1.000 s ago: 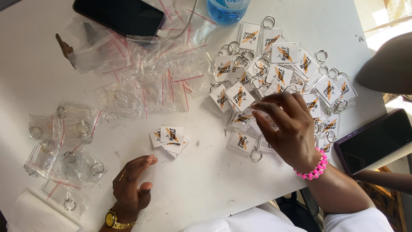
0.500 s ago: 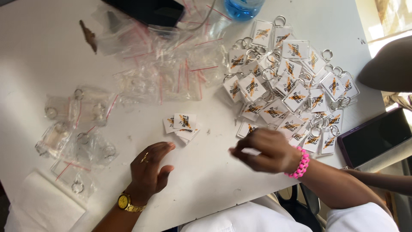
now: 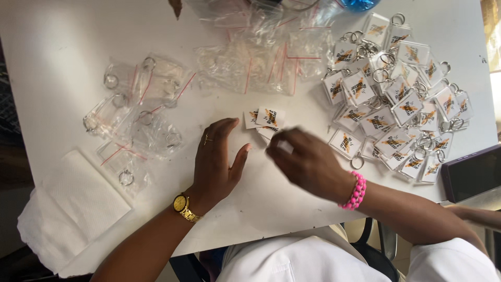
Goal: The person assembles keychains by inserting printed stickers into clear plastic frames and attaching metal key rings. They handle each component by hand, place the finished keychains into small plastic bags, and set them aside on the table.
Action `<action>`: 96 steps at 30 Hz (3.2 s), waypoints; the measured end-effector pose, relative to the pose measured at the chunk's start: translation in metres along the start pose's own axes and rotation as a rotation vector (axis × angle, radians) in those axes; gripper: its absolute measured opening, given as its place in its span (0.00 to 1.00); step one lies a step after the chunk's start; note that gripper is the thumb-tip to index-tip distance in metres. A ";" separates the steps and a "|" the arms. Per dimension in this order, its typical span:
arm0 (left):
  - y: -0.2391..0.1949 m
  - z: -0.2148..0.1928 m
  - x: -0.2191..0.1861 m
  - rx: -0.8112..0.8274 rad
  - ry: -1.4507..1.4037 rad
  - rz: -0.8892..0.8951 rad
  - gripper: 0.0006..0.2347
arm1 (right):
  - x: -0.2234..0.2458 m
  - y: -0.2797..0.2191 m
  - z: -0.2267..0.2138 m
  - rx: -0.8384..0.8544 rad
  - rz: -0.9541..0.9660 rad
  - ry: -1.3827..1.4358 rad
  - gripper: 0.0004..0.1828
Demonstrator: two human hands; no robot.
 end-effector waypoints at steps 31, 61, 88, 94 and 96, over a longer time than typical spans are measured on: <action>-0.008 0.026 0.009 0.236 0.084 0.064 0.26 | -0.054 -0.008 0.017 0.220 0.367 0.282 0.32; -0.004 0.024 0.007 0.226 0.114 0.105 0.19 | -0.036 -0.008 0.022 0.222 0.332 0.338 0.25; -0.006 0.021 0.001 0.310 -0.005 0.082 0.26 | -0.048 -0.012 0.002 0.296 0.131 0.450 0.28; -0.006 0.024 0.005 0.321 0.018 0.083 0.25 | -0.053 -0.014 -0.004 0.503 0.085 0.309 0.42; -0.006 0.024 0.005 0.326 0.028 0.084 0.25 | -0.052 -0.015 0.000 0.540 0.044 0.322 0.40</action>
Point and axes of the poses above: each hand's wrist, its own y-axis towards the middle knuckle, its own z-axis out of the palm, x = y × z, the point moved 6 cm from there along y, towards the middle knuckle, and after that the axes turned 10 degrees about -z, right-handed, at the moved point
